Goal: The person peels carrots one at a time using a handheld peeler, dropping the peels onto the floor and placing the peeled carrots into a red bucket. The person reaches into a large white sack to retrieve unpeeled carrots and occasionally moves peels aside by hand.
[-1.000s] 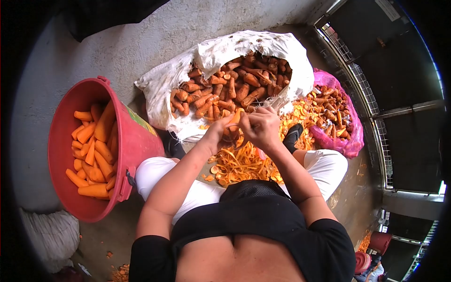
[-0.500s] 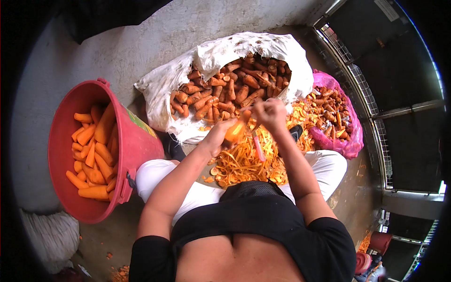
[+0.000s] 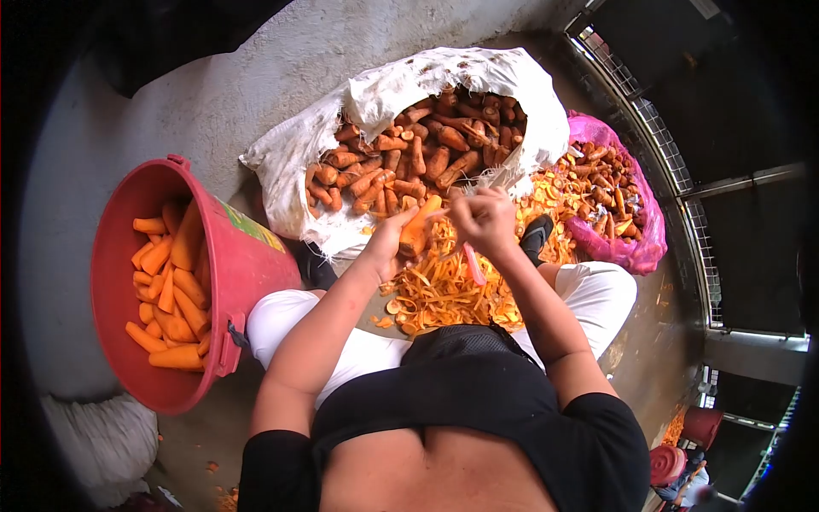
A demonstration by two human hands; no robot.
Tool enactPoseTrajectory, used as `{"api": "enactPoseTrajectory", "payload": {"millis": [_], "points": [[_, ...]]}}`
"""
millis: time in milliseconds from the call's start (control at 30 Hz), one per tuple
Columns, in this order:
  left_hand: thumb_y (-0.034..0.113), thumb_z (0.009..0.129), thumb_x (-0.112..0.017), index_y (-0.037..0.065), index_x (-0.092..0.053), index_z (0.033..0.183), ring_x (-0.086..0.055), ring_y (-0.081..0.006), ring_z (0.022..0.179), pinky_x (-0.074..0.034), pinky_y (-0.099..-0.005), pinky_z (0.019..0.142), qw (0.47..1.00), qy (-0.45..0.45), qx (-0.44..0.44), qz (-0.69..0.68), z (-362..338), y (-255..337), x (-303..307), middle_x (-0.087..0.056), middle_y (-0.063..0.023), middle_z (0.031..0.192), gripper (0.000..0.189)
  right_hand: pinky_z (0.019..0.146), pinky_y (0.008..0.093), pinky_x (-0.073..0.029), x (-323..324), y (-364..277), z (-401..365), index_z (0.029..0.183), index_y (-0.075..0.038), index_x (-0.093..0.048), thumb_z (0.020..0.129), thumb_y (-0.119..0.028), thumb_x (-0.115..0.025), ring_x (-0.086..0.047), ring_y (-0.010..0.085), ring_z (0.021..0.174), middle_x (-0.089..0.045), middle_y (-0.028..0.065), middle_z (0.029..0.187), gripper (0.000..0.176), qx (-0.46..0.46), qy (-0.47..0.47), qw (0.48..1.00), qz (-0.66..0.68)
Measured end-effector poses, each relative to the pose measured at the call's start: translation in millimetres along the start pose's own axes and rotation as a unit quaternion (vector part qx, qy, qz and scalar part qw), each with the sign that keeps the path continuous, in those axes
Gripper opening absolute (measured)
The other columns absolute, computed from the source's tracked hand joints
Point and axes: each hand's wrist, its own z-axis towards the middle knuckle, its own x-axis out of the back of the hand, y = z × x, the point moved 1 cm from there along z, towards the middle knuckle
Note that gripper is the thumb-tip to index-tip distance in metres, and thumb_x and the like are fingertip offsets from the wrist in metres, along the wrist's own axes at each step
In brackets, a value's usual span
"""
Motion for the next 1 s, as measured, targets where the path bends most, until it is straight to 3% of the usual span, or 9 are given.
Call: {"api": "enactPoseTrajectory", "payload": {"millis": [100,267,333,400,567,800,867,933,1000], "points": [[0.040,0.094,-0.044,0.012,-0.058,0.105,-0.057,-0.0073,0.057,-0.044,-0.0217,0.045,0.994,0.098,-0.003,-0.050,-0.9,-0.5,-7.4,-0.059,0.0025,0.073,0.034,0.051,0.0330,-0.034,-5.6,-20.7,4.7,0.048,-0.014,-0.060,0.079,-0.019,-0.062,-0.044,0.0156,0.045,-0.049,0.0006,0.043,0.031,0.102,-0.009,0.995,0.020],[0.039,0.094,-0.045,0.009,-0.058,0.106,-0.056,-0.0087,0.054,-0.047,-0.0223,0.047,1.000,0.023,0.002,-0.014,-4.2,0.0,-1.1,-0.060,-0.0007,0.073,0.035,0.052,0.0307,-0.034,-3.6,-21.6,11.6,0.051,-0.011,-0.061,0.078,-0.012,-0.061,-0.045,0.0152,0.046,-0.052,0.0009,0.044,0.027,0.132,-0.015,0.991,0.003],[0.035,0.094,-0.046,0.007,-0.057,0.107,-0.058,-0.0113,0.059,-0.050,-0.0242,0.049,0.993,-0.119,-0.018,0.021,-8.9,7.4,1.2,-0.061,-0.0047,0.079,0.033,0.052,0.0294,-0.037,-3.5,-9.0,16.9,0.050,-0.015,-0.063,0.081,-0.016,-0.058,-0.041,0.0112,0.042,-0.053,-0.0026,0.043,0.032,0.105,-0.008,0.994,-0.026],[0.036,0.096,-0.044,0.003,-0.055,0.105,-0.053,-0.0111,0.051,-0.044,-0.0212,0.043,0.995,-0.081,-0.058,0.017,-16.8,4.0,-12.8,-0.057,-0.0071,0.072,0.035,0.054,0.0299,-0.038,0.4,22.2,25.7,0.052,-0.020,-0.066,0.087,-0.024,-0.055,-0.043,0.0113,0.043,-0.052,-0.0012,0.044,0.037,-0.016,-0.023,0.997,-0.075],[0.037,0.096,-0.045,0.003,-0.054,0.101,-0.054,-0.0108,0.053,-0.041,-0.0205,0.043,0.991,-0.085,-0.051,0.091,-29.7,12.2,-23.8,-0.057,-0.0056,0.071,0.036,0.063,0.0376,-0.050,0.8,123.2,29.3,0.061,-0.006,-0.068,0.085,-0.047,-0.047,-0.063,0.0262,0.053,-0.061,0.0134,0.054,0.052,-0.176,-0.062,0.942,-0.279],[0.041,0.096,-0.042,0.006,-0.053,0.102,-0.055,-0.0099,0.054,-0.040,-0.0211,0.043,0.991,-0.078,-0.035,0.100,-21.5,10.2,-19.3,-0.058,-0.0047,0.073,0.037,0.052,0.0313,-0.048,30.4,28.1,31.0,0.072,-0.009,-0.074,0.088,-0.044,-0.050,-0.059,0.0146,0.046,-0.061,0.0053,0.050,0.045,-0.308,-0.062,0.948,0.046],[0.040,0.096,-0.043,0.006,-0.053,0.102,-0.055,-0.0096,0.053,-0.040,-0.0207,0.042,0.992,-0.073,-0.038,0.100,-19.1,8.7,-18.6,-0.058,-0.0045,0.073,0.036,0.060,0.0297,-0.047,30.1,14.5,29.0,0.070,-0.013,-0.075,0.090,-0.037,-0.052,-0.052,0.0110,0.040,-0.058,-0.0010,0.046,0.038,-0.125,-0.039,0.991,-0.003],[0.038,0.095,-0.044,0.007,-0.052,0.102,-0.053,-0.0088,0.051,-0.039,-0.0196,0.041,0.991,-0.065,-0.049,0.102,-18.3,8.4,-20.5,-0.058,-0.0042,0.071,0.033,0.049,0.0317,-0.044,26.0,10.2,28.9,0.067,-0.010,-0.074,0.084,-0.032,-0.061,-0.053,0.0153,0.043,-0.060,0.0042,0.054,0.030,0.060,0.007,0.995,-0.079],[0.037,0.096,-0.043,0.006,-0.052,0.102,-0.052,-0.0092,0.051,-0.039,-0.0199,0.043,0.987,-0.083,-0.068,0.122,-18.7,8.8,-23.2,-0.057,-0.0048,0.070,0.032,0.057,0.0323,-0.046,24.7,16.8,35.4,0.062,-0.013,-0.072,0.086,-0.030,-0.058,-0.049,0.0170,0.040,-0.056,0.0029,0.048,0.032,-0.028,-0.044,0.994,-0.097]]}}
